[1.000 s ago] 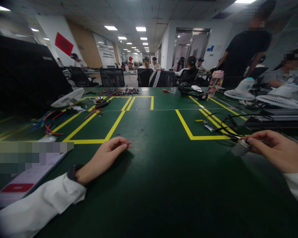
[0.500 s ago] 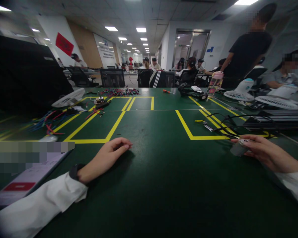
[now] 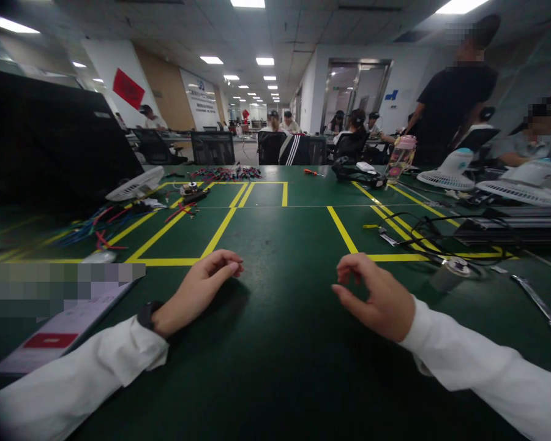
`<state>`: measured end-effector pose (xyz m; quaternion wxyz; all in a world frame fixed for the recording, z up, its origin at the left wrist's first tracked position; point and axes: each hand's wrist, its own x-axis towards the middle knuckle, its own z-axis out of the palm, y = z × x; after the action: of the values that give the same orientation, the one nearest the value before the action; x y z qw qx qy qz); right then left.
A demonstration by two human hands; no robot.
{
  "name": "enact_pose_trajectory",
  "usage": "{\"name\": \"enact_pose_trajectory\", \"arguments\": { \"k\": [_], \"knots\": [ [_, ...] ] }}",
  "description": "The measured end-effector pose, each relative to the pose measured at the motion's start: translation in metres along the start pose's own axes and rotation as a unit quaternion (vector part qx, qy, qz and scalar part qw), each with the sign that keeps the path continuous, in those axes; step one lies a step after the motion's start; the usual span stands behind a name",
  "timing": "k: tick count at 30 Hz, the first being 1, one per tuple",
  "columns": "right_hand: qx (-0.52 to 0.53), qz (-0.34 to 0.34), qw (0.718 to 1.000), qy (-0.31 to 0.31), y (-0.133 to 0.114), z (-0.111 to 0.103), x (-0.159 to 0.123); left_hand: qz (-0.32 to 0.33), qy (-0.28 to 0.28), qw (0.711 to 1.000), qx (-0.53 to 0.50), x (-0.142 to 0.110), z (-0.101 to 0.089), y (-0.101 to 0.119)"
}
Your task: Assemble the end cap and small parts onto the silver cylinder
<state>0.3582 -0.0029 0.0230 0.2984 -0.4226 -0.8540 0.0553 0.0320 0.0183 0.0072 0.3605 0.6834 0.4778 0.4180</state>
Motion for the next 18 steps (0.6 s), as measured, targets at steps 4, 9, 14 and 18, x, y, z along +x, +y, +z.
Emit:
{"name": "enact_pose_trajectory", "arguments": {
  "k": [4,9,14,18],
  "knots": [
    [-0.022,0.009,0.989,-0.149,-0.021,0.034,0.015,0.008,-0.015,1.000,-0.011,-0.006,-0.009,0.005],
    [-0.104,-0.057,0.978,-0.171,-0.023,0.047,0.015,-0.011,-0.065,0.998,0.009,-0.020,-0.024,0.006],
    [-0.073,-0.100,0.985,-0.119,-0.018,0.041,0.009,-0.043,-0.083,0.994,-0.056,-0.032,-0.028,-0.011],
    [-0.041,-0.112,0.993,-0.017,-0.007,0.012,-0.003,-0.002,-0.078,0.992,-0.098,-0.034,-0.027,-0.024]
  ]
}}
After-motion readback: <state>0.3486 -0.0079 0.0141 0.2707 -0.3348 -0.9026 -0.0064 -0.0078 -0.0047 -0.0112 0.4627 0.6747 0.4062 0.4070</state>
